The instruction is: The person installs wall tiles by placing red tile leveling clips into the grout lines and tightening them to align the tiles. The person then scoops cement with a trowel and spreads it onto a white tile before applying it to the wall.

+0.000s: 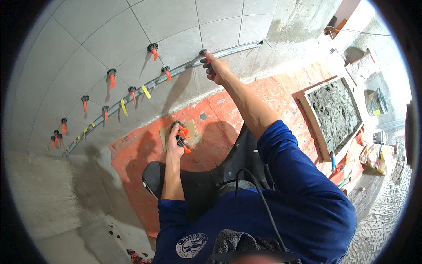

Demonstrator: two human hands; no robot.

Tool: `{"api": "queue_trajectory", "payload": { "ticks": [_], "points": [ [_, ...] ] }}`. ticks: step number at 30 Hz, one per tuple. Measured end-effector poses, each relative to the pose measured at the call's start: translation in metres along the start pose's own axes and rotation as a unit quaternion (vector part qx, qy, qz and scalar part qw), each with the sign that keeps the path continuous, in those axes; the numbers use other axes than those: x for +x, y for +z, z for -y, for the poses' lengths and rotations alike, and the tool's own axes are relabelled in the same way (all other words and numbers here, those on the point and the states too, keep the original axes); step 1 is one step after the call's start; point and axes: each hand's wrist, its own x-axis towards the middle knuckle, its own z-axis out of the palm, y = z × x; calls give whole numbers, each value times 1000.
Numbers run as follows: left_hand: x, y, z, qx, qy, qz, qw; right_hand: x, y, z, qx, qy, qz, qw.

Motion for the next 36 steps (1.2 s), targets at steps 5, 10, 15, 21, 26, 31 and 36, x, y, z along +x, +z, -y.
{"api": "queue_trajectory", "payload": {
  "ticks": [5, 10, 15, 21, 26, 31, 36],
  "points": [
    [-3, -2, -2, 13, 10, -15, 1000, 7, -6, 2, 84, 73, 65, 992],
    [-3, -4, -2, 3, 2, 5, 1000, 18, -3, 10, 58, 114, 52, 990],
    [0, -6, 1, -9, -5, 1, 1000, 14, -6, 6, 27, 88, 41, 995],
    [2, -8, 2, -14, 4, 4, 1000, 14, -23, -5, 197, 115, 203, 952],
    [0, -8, 0, -1, -1, -16, 1000, 24, -24, -1, 192, 119, 189, 956],
    [-2, -5, -2, -16, -3, -7, 1000, 18, -19, 6, 29, 54, 79, 995],
    [0, -6, -1, -5, 0, -2, 1000, 12, -19, 13, -65, 24, 85, 994]
  ]
}}
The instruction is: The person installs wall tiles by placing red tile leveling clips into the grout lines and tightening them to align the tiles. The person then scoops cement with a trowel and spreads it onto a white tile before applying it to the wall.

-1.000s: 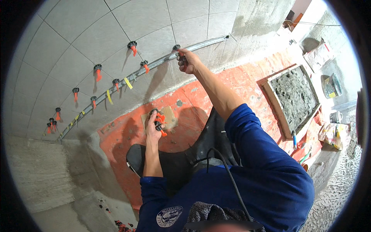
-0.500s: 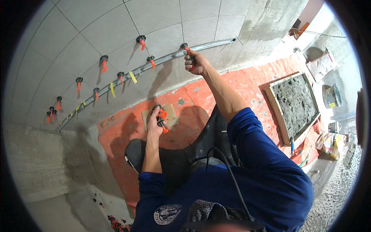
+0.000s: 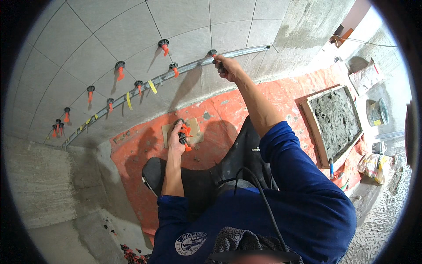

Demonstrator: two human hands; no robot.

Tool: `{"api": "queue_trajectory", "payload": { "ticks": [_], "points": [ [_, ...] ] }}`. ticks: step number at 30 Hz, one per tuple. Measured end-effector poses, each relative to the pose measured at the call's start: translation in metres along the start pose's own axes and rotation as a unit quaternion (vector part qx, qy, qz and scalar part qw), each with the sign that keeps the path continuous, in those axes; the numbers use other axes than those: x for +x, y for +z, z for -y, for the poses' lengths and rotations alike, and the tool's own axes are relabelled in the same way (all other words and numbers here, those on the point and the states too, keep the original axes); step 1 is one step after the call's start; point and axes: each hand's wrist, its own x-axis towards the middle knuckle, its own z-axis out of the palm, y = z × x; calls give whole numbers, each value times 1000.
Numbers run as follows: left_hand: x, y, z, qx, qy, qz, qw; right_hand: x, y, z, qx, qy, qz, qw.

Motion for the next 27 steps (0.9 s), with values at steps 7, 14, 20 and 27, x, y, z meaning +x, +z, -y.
{"api": "queue_trajectory", "payload": {
  "ticks": [7, 14, 20, 27],
  "points": [
    [5, -3, 3, -44, -35, -10, 998, -25, -9, -13, -3, -34, 158, 987],
    [-6, 11, -10, -61, 10, 114, 992, -83, 42, -64, -157, -105, 183, 965],
    [-8, 15, -14, -146, 78, 158, 973, -98, 74, -107, -331, -133, 219, 908],
    [-18, 10, -14, -65, 73, 26, 995, -102, 106, -120, -530, -202, 290, 771]
  ]
}}
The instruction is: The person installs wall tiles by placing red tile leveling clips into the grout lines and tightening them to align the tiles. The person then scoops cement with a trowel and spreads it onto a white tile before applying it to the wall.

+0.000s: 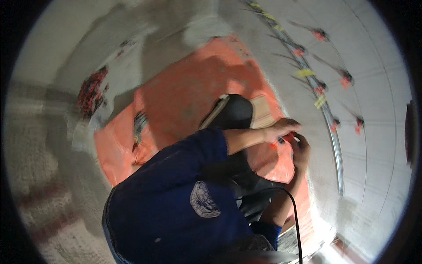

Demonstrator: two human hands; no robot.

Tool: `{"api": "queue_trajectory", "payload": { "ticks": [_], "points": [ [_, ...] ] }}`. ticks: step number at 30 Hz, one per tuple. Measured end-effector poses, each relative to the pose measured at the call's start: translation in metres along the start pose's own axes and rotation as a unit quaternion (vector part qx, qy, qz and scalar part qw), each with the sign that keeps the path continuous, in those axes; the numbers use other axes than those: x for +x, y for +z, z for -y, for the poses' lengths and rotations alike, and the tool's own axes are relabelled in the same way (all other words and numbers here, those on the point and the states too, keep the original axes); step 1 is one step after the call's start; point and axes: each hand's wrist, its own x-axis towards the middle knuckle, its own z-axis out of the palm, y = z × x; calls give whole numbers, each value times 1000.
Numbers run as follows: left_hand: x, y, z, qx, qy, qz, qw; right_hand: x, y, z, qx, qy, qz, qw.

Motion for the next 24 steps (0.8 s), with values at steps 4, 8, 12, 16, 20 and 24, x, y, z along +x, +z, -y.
{"api": "queue_trajectory", "payload": {
  "ticks": [4, 8, 12, 16, 20, 24],
  "points": [
    [-4, -4, -13, -58, 16, -8, 998, 11, 5, 5, 174, 143, -173, 959],
    [-3, -11, -16, -38, 69, -16, 997, 33, 41, 9, 223, 112, -170, 953],
    [-5, -22, -27, -80, 58, -22, 995, 44, 62, 17, 186, 113, -142, 966],
    [-13, -29, -43, -70, 49, -43, 995, 54, 70, 25, 197, 100, -80, 972],
    [-17, -42, -50, -89, 64, -49, 993, 65, 77, 35, 130, 12, -43, 991],
    [-19, -52, -47, -201, 92, -71, 973, 64, 83, 50, 14, -81, -28, 996]
  ]
}}
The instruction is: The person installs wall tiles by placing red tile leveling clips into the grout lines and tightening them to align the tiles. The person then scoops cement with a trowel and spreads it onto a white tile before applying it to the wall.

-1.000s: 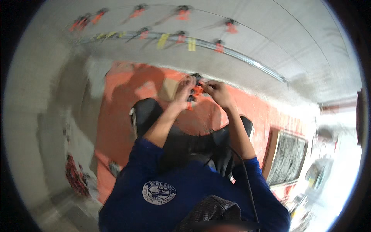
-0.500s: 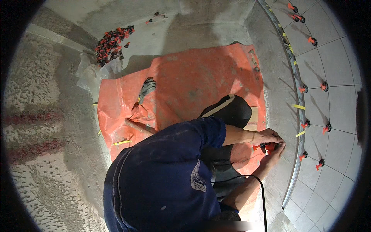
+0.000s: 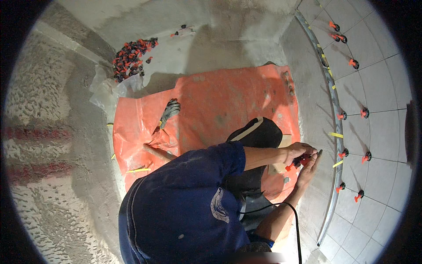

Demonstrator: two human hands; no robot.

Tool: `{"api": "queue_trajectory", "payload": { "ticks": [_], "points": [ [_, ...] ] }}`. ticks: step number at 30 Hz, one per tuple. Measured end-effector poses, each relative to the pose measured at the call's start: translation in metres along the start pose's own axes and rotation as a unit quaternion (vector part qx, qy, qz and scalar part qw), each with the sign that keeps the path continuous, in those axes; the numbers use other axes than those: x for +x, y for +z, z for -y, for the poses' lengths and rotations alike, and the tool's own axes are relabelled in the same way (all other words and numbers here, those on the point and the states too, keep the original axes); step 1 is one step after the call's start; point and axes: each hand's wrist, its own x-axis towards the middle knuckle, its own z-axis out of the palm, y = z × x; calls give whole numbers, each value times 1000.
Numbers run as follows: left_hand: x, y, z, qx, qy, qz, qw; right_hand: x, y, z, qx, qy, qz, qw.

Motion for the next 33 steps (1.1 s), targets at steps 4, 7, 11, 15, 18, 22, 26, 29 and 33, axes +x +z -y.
{"api": "queue_trajectory", "payload": {
  "ticks": [4, 7, 11, 15, 18, 22, 26, 29, 33],
  "points": [
    [-13, -13, -5, -19, -15, 12, 1000, -4, 9, 17, -139, 79, 36, 986],
    [-28, -23, -17, -94, -60, 30, 993, -3, 18, 30, -65, -2, 37, 997],
    [-44, -38, -47, -274, 24, 102, 956, -9, 23, 47, 122, -5, 31, 992],
    [-93, -113, -105, -229, 150, 86, 958, -11, 16, 41, 106, 36, 19, 994],
    [-154, -198, -168, -164, 288, -100, 938, -17, 2, 8, 115, 73, 34, 990],
    [-293, -311, -279, 116, 400, -361, 835, -46, -18, -53, -136, -66, 59, 987],
    [-349, -361, -370, 272, 362, -465, 761, -76, -41, -70, 86, 103, -68, 989],
    [-302, -367, -388, 268, 360, -487, 749, -75, -66, -59, 74, 113, -191, 972],
    [-217, -329, -346, 269, 343, -465, 771, -46, -110, -54, 137, 148, -385, 901]
  ]
}}
